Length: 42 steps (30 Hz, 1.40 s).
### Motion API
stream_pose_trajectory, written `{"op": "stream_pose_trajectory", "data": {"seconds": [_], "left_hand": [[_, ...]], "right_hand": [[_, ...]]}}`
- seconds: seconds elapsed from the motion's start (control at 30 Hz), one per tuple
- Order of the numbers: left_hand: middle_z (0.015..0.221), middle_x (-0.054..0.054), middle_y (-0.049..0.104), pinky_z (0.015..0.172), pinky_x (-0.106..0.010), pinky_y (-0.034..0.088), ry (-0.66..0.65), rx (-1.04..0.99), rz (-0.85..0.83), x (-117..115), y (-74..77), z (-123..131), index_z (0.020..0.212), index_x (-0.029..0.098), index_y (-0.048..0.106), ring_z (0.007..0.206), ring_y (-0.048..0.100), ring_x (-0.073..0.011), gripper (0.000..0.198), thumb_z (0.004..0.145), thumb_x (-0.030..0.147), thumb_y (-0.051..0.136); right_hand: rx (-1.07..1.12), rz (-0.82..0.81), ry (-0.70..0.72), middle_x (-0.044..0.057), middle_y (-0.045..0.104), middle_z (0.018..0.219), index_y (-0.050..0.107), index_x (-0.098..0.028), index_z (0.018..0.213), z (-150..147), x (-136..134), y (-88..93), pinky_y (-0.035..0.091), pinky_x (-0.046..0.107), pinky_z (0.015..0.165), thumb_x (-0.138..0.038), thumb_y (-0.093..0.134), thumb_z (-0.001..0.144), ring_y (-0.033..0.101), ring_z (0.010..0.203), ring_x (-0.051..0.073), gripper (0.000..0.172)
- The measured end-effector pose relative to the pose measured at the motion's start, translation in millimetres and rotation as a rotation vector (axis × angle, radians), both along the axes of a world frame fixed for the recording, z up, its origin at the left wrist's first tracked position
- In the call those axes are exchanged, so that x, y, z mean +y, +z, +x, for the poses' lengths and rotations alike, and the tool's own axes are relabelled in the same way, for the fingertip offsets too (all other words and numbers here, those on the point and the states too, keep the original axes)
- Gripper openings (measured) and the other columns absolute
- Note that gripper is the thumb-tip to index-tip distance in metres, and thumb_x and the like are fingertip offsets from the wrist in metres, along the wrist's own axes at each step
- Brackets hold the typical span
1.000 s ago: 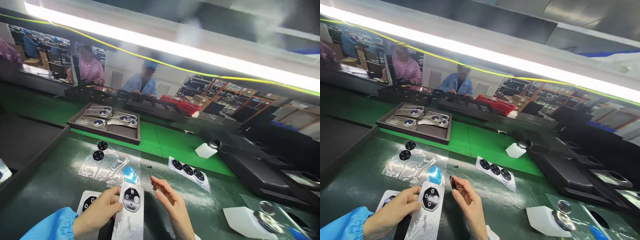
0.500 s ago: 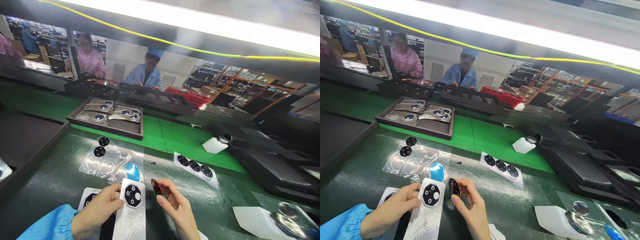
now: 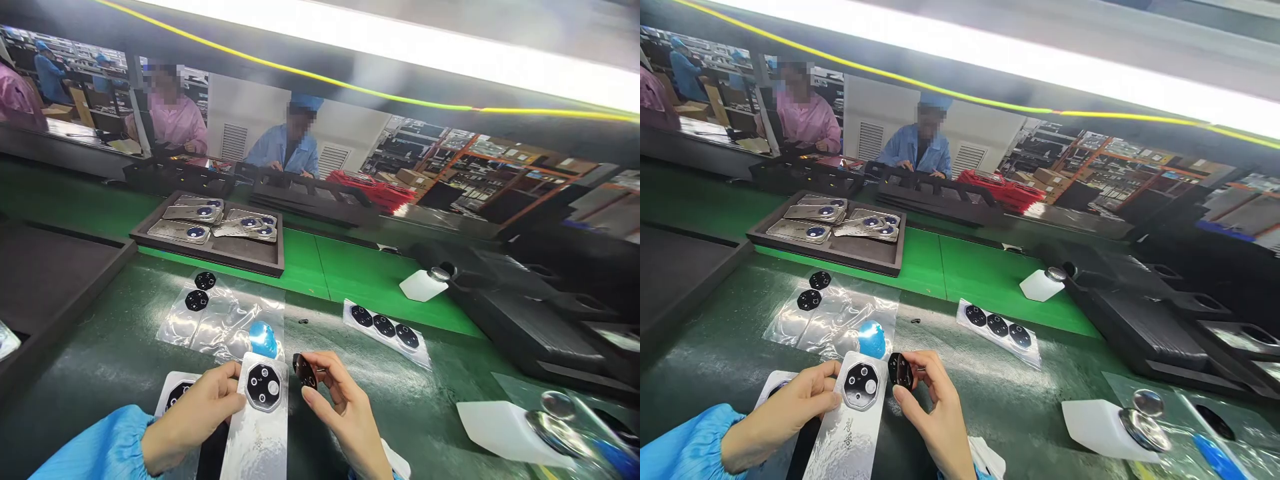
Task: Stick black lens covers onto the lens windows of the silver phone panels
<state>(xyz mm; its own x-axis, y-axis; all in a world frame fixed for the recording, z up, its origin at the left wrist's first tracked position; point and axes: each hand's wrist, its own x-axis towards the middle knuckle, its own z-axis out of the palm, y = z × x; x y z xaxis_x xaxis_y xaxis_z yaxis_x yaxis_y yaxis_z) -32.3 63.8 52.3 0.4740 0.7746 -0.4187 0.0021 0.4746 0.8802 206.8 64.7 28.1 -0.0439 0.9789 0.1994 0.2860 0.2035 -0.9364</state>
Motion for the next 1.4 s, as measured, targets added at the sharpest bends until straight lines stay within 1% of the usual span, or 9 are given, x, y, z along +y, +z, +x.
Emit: {"op": "stream_pose_trajectory", "data": {"seconds": [0.17,0.3,0.43,0.53,0.67,0.87,0.93,1.13,1.4], "left_hand": [[0.071,0.003,0.066,0.066,-0.026,0.039,0.003,0.022,-0.017,1.5,3.7,0.6,0.109,0.017,0.059,0.067,0.060,-0.0154,0.032,0.078,0.024,0.059],[0.073,0.002,0.067,0.065,-0.026,0.040,-0.004,0.012,-0.026,1.1,1.8,0.9,0.109,0.017,0.058,0.068,0.060,-0.0162,0.032,0.078,0.025,0.060],[0.071,0.004,0.062,0.061,-0.025,0.034,-0.022,0.017,0.023,-1.7,-6.6,1.1,0.109,0.017,0.058,0.061,0.051,-0.0126,0.031,0.079,0.023,0.058],[0.068,0.005,0.056,0.059,-0.024,0.029,-0.048,-0.002,0.062,-3.2,-9.8,1.7,0.108,0.017,0.057,0.059,0.043,-0.0110,0.027,0.081,0.021,0.055],[0.067,0.007,0.050,0.057,-0.024,0.025,-0.059,0.004,0.080,-3.4,-6.1,2.8,0.106,0.018,0.057,0.057,0.034,-0.0099,0.025,0.081,0.021,0.055],[0.064,0.008,0.045,0.055,-0.025,0.021,-0.065,0.008,0.112,-4.1,-0.2,2.9,0.106,0.017,0.057,0.056,0.028,-0.0098,0.024,0.082,0.018,0.052],[0.064,0.008,0.043,0.055,-0.025,0.021,-0.069,0.012,0.119,-4.5,0.2,2.4,0.105,0.017,0.058,0.056,0.028,-0.0099,0.023,0.084,0.018,0.051],[0.066,0.008,0.047,0.057,-0.025,0.022,-0.072,0.022,0.123,-4.6,1.0,1.7,0.109,0.016,0.057,0.058,0.031,-0.0104,0.025,0.085,0.018,0.050],[0.075,0.004,0.057,0.061,-0.026,0.027,-0.084,-0.013,0.120,-4.6,-0.4,2.1,0.110,0.016,0.056,0.063,0.038,-0.0111,0.025,0.086,0.018,0.049]], "right_hand": [[-0.034,0.029,-0.004,0.006,0.061,0.099,0.068,-0.024,0.107,-2.4,1.3,1.0,0.054,0.031,0.074,-0.034,0.070,0.081,0.061,0.082,0.020,0.027],[-0.131,0.126,0.017,0.005,0.061,0.098,0.066,-0.026,0.111,-8.5,-1.8,4.1,0.054,0.031,0.072,-0.027,0.068,0.082,0.059,0.079,0.020,0.029],[-0.279,0.236,0.087,0.006,0.059,0.103,0.061,-0.028,0.117,-22.0,-11.0,9.6,0.054,0.034,0.077,-0.019,0.069,0.078,0.061,0.091,0.023,0.040],[-0.370,0.271,0.157,0.008,0.058,0.106,0.057,-0.028,0.120,-30.4,-17.0,10.3,0.056,0.037,0.079,-0.016,0.069,0.077,0.061,0.096,0.026,0.047],[-0.427,0.301,0.188,0.009,0.058,0.107,0.054,-0.028,0.122,-34.0,-18.8,7.5,0.056,0.038,0.077,-0.012,0.068,0.074,0.061,0.095,0.027,0.052],[-0.443,0.320,0.199,0.009,0.056,0.108,0.051,-0.028,0.124,-33.7,-16.5,5.4,0.057,0.038,0.077,-0.012,0.067,0.076,0.061,0.097,0.027,0.053],[-0.442,0.320,0.201,0.009,0.056,0.109,0.051,-0.028,0.125,-33.5,-16.3,5.3,0.057,0.037,0.078,-0.012,0.067,0.076,0.060,0.098,0.026,0.054],[-0.436,0.285,0.200,0.009,0.057,0.109,0.054,-0.029,0.123,-33.3,-16.4,5.5,0.057,0.037,0.079,-0.014,0.068,0.078,0.060,0.099,0.027,0.049],[-0.417,0.268,0.217,0.008,0.055,0.109,0.053,-0.028,0.124,-32.9,-16.4,5.0,0.055,0.036,0.082,-0.013,0.068,0.079,0.059,0.101,0.026,0.050]]}}
